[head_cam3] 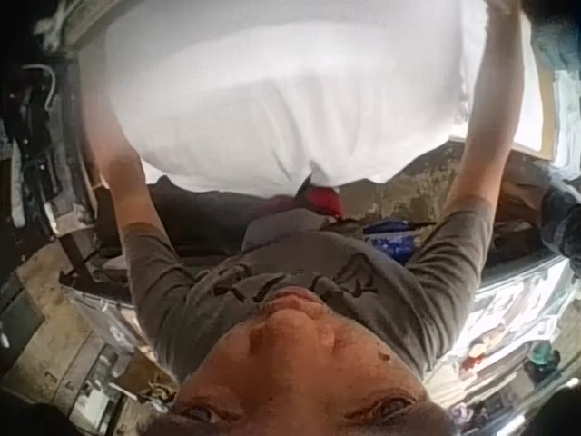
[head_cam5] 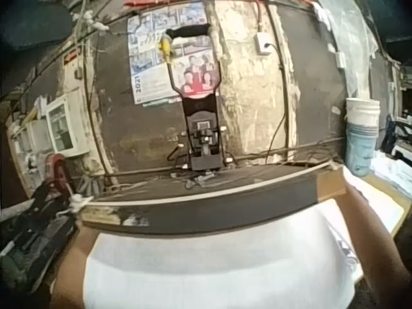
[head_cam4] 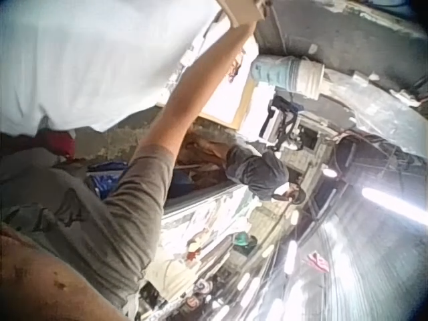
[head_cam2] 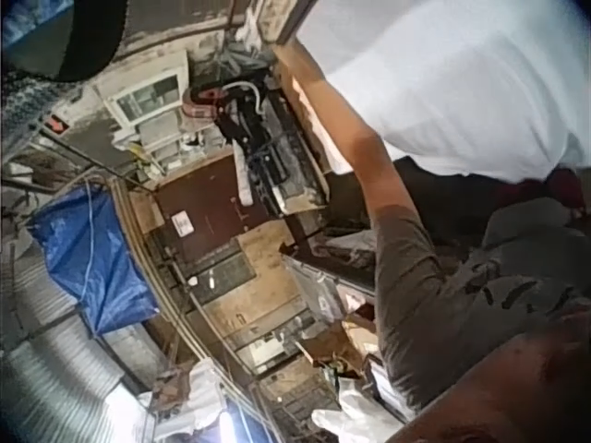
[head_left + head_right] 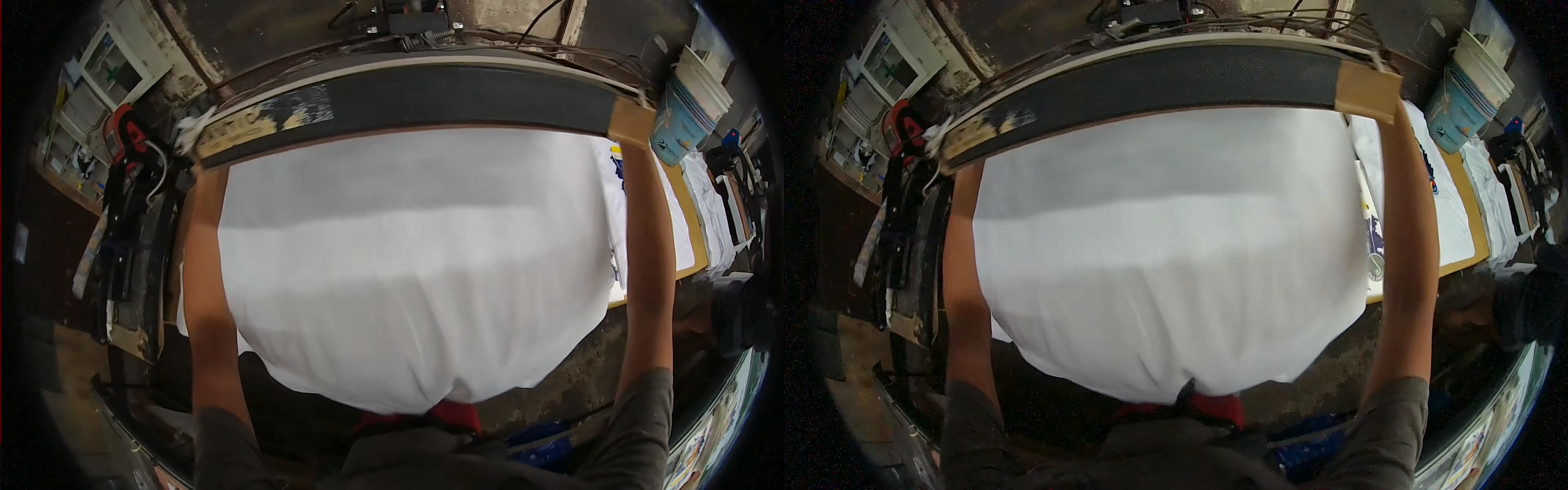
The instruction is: The recorder is using a heat press machine to apply printed designs onto white t-shirts in a workshop setting.
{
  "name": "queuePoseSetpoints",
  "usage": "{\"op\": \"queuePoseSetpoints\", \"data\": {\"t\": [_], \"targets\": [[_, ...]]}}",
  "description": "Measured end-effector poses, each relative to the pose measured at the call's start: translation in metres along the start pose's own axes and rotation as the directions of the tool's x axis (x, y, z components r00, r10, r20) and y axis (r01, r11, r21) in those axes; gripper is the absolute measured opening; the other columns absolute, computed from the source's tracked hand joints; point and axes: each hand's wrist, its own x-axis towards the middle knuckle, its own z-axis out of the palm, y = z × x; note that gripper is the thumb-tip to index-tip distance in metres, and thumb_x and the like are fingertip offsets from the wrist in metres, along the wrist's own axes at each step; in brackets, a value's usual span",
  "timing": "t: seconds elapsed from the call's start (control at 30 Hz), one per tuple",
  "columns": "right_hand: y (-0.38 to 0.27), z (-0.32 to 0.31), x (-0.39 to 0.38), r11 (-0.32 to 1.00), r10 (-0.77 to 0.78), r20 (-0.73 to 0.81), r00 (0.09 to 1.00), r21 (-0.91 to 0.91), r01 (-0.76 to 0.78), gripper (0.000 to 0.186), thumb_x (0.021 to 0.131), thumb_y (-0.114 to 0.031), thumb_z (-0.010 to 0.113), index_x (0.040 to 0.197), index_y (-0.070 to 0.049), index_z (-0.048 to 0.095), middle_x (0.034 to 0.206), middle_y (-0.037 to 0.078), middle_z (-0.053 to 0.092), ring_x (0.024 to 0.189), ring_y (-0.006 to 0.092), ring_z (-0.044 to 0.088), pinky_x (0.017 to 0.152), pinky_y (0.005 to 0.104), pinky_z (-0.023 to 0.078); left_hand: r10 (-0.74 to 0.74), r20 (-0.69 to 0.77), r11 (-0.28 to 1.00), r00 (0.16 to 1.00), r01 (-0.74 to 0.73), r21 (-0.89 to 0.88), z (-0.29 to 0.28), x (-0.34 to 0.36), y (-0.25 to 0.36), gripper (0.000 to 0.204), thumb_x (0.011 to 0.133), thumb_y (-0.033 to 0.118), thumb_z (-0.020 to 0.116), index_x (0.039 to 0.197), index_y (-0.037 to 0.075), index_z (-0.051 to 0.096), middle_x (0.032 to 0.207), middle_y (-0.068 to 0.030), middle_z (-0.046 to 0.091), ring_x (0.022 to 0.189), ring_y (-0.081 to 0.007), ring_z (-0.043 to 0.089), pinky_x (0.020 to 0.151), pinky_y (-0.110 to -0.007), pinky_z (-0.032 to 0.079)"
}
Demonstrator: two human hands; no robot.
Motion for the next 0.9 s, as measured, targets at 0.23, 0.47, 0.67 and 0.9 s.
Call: {"op": "queuePoseSetpoints", "data": {"t": [0.23, 0.47, 0.67, 0.9], "targets": [[0.02, 0.105, -0.006, 0.985, 0.004, 0.009, 1.0, 0.174, -0.005, 0.037, 0.09, -0.017, 0.059, 0.124, -0.004, 0.055, 0.114, 0.013, 0.059, 0.104, 0.0247, 0.058, 0.095, 0.0342, 0.044, -0.049, 0.143, 0.996, 0.988, 0.06, -0.069, 0.057, 0.088, -0.047, 0.054, 0.088, 0.025, 0.059, 0.133, -0.001, 0.045, 0.128, -0.0133, 0.054, 0.115, -0.0249, 0.054, 0.097, -0.039, 0.043], [0.056, 0.123, -0.007, 0.972, 0.02, -0.035, 0.999, 0.236, -0.011, 0.038, 0.091, -0.022, 0.059, 0.125, -0.004, 0.055, 0.114, 0.014, 0.059, 0.105, 0.0249, 0.058, 0.095, 0.0343, 0.044, -0.004, 0.318, 0.97, 0.948, 0.082, -0.231, 0.029, -0.064, -0.196, 0.056, 0.09, 0.03, 0.057, 0.135, 0.001, 0.043, 0.13, -0.0124, 0.053, 0.115, -0.0251, 0.054, 0.098, -0.039, 0.043], [0.063, 0.148, -0.006, 0.939, 0.016, -0.066, 0.998, 0.344, 0.008, 0.039, 0.092, -0.026, 0.058, 0.125, -0.004, 0.055, 0.114, 0.014, 0.059, 0.105, 0.0251, 0.058, 0.095, 0.0343, 0.044, 0.026, 0.421, 0.94, 0.907, 0.121, -0.318, 0.07, -0.018, -0.225, 0.057, 0.091, 0.034, 0.055, 0.136, 0.002, 0.041, 0.132, -0.0117, 0.052, 0.116, -0.0253, 0.053, 0.099, -0.04, 0.043], [0.038, 0.167, -0.002, 0.846, 0.007, -0.124, 0.992, 0.53, 0.061, 0.042, 0.094, -0.031, 0.057, 0.125, -0.004, 0.054, 0.114, 0.015, 0.059, 0.106, 0.0253, 0.057, 0.095, 0.0344, 0.044, 0.052, 0.492, 0.923, 0.869, 0.146, -0.356, 0.082, 0.14, -0.185, 0.059, 0.094, 0.039, 0.052, 0.138, 0.004, 0.039, 0.133, -0.0108, 0.051, 0.117, -0.0255, 0.053, 0.099, -0.04, 0.043]]}}
